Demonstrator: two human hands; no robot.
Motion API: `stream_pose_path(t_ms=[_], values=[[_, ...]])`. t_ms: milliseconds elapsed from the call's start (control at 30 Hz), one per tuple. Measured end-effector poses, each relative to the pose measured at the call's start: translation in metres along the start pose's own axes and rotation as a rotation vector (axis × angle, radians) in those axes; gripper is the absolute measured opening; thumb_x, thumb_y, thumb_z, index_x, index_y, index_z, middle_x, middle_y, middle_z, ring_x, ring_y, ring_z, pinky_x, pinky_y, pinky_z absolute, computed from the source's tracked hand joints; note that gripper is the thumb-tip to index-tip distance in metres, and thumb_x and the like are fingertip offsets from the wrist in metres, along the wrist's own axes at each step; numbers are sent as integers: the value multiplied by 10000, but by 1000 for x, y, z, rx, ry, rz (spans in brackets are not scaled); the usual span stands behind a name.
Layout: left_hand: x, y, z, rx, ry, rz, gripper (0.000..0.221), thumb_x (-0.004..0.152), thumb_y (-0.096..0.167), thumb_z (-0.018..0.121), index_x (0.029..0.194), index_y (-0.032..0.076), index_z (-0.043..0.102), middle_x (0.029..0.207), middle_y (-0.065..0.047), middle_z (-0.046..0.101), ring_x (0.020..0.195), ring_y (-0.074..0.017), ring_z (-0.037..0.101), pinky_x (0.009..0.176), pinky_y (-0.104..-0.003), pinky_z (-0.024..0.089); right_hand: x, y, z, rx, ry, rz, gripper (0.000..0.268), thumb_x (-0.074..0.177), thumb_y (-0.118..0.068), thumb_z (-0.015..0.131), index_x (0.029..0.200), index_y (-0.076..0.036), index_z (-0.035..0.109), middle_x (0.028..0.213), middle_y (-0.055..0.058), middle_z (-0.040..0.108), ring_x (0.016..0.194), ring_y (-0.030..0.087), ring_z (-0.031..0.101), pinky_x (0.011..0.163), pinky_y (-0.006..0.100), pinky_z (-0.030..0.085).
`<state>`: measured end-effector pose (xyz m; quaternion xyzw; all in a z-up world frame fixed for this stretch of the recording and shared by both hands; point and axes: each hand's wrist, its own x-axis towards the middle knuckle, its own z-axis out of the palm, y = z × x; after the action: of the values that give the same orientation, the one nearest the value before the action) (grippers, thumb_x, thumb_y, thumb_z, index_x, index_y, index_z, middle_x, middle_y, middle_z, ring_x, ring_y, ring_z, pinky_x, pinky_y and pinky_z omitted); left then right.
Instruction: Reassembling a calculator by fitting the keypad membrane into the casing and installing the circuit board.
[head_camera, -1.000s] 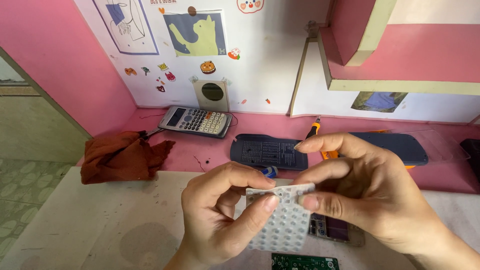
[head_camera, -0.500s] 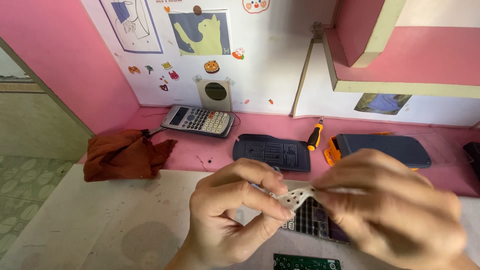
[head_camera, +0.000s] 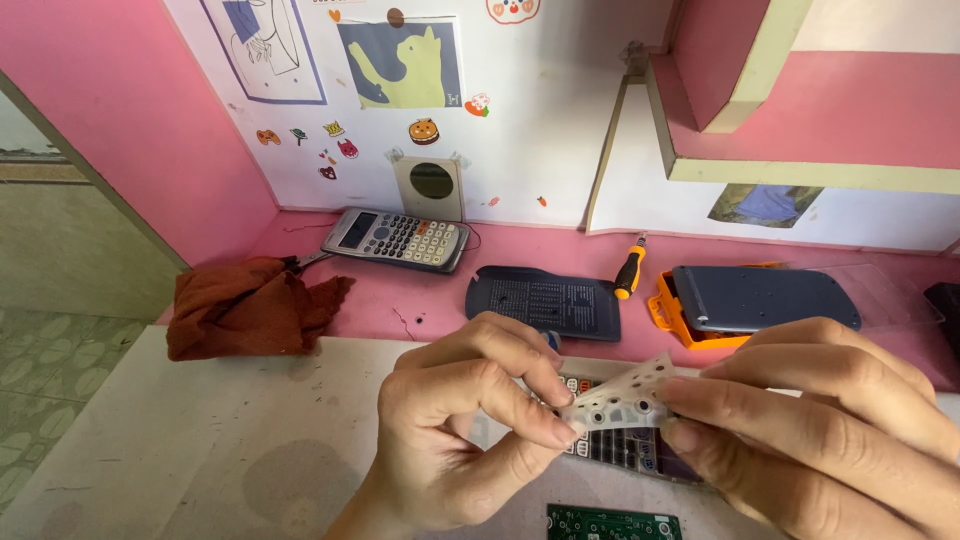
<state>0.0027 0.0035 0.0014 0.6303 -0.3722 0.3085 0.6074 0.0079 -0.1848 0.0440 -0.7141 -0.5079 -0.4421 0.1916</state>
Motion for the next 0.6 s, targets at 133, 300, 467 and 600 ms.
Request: stream_pose_path(t_ms=[133,300,467,600], values=[[1,3,1,-12,18,-3,102,779,67,638,733,134,576,780,-38,593,679,-156,583,752,-310,534,-1,2,-5,-29,-22,6,52,710,-96,565,733,-67,601,815,75,631,688,182,573,576,300,516],[3,16,-2,-66,-81,-171,147,742,5,621,696,134,566,791,-61,578,718,-175,600,688,-287,497,2,0,-13,-39,-126,10,178,735,-173,503,826,-65,611,875,71,632,781,203,572,642,321,509],[2,12,-6,-301,-245,-289,181,820,260,478,912,130,566,1059,-104,564,1009,-219,553,898,-359,435,-11,9,-11,19,-49,17,147,705,-184,549,778,-72,609,835,80,604,759,202,591,650,299,534],[23,39,0,-304,-378,-626,693,837,566,353,1309,60,311,1406,-117,334,1286,-223,346,1022,-362,297,-15,11,-13,62,-76,49,93,694,-124,614,787,-130,623,892,79,567,813,232,588,715,336,554]])
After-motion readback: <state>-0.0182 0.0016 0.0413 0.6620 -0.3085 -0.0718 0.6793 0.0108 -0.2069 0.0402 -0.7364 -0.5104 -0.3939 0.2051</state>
